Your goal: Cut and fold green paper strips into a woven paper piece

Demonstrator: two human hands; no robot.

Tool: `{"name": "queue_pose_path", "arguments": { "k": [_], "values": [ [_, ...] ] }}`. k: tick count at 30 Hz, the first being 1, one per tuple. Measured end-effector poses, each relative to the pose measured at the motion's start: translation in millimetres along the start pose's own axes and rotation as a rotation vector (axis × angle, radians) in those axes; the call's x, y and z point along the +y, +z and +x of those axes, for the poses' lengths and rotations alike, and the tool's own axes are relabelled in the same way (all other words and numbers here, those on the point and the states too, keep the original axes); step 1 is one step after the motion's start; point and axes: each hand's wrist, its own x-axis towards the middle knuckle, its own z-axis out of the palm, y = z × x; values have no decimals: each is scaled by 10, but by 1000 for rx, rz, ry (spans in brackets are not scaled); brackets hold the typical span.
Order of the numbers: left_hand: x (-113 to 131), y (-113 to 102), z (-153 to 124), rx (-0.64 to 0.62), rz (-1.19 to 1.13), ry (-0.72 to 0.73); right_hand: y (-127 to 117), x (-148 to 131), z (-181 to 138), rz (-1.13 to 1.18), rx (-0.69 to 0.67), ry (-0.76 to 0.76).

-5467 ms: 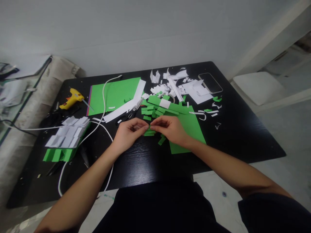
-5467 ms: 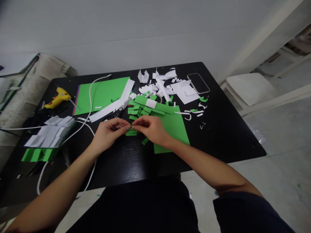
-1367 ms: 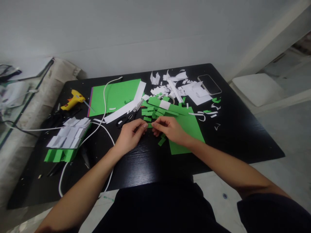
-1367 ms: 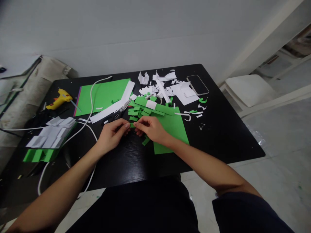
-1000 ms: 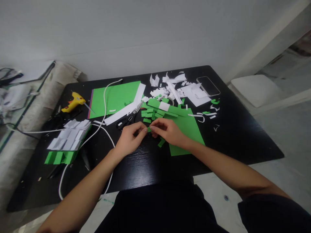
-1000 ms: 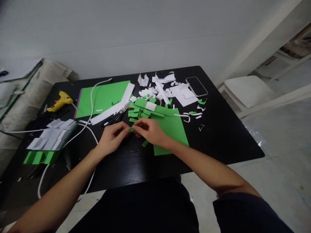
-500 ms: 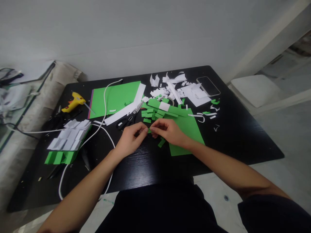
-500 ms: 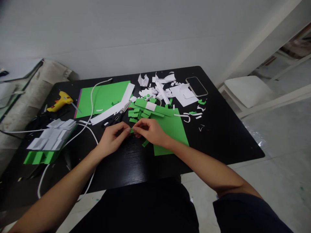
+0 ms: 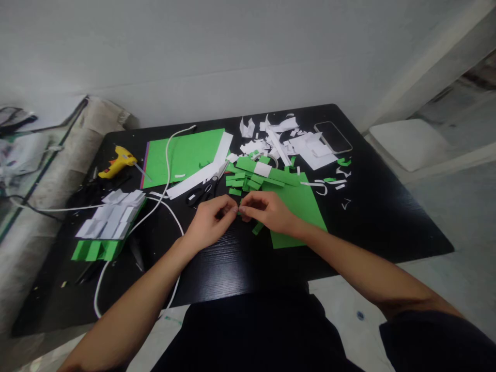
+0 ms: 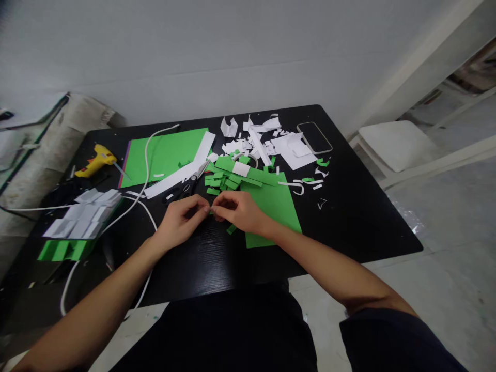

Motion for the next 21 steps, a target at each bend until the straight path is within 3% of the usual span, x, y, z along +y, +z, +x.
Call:
{"name": "queue_pose_path", "arguments": {
  "k": [7,21],
  "values": [
    [3,-58,28,83,-44,-31,-30,-3,14,29,21,6],
    [-20,-42,23,42,-79,-24,-10,8,1,13,27,6]
  ]
}}
